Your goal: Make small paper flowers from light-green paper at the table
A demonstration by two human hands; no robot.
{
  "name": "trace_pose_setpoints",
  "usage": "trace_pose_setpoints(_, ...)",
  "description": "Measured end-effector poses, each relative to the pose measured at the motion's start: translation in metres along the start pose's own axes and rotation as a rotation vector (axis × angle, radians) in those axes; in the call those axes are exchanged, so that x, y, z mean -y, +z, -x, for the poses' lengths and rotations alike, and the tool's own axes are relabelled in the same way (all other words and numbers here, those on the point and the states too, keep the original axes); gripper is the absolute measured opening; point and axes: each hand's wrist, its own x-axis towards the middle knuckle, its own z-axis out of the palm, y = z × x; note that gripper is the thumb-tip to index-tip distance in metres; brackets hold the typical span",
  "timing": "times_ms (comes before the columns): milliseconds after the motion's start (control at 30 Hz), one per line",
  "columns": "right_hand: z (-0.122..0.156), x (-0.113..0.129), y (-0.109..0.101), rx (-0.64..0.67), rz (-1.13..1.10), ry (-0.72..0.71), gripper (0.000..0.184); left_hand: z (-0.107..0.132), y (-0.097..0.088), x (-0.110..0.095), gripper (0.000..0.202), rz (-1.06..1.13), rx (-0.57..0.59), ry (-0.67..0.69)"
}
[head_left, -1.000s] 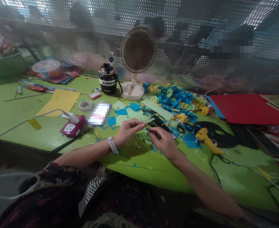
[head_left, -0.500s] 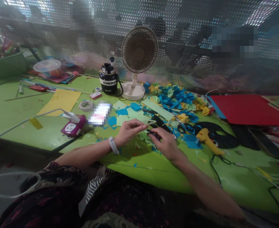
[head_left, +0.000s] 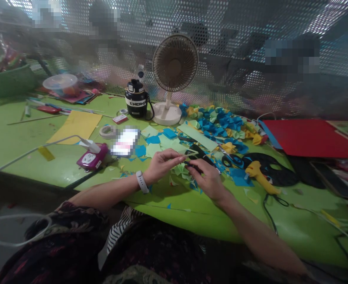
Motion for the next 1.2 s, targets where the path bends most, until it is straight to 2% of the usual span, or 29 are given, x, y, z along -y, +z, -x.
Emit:
trace_pose_setpoints(267,-0.0001,-0.0014,0.0008,-0.006,0.006,-0.044,0.016,0.0007,0.0009,-0.0021,0.017,-0.001,0.015,0.018)
trace_pose_setpoints(533,0.0008,-0.0022,0.0021,0.021,-0.042,-0.028,0.017,0.0013,0.0003,0.0016,0.016,-0.010,0.018,0.090)
trace_pose_setpoints(667,0.0025,-0.0003,0.0035,0.060,-0.078,0.045,0.020,0.0009,0.0014,0.0012,0.017,0.034,-0.024,0.102)
trace_pose_setpoints(933,0.0022,0.0075,0.0047,0.045,-0.093,0.143,0.024,0.0013,0.0028,0.0003,0.021,0.100,-0.102,0.056)
trace_pose_setpoints(1200,0.0036,0.0039,0.0047,0.131,-0.262,0.223,0.028,0.0000,0.0017,0.0024,0.014,0.043,-0.059,0.120)
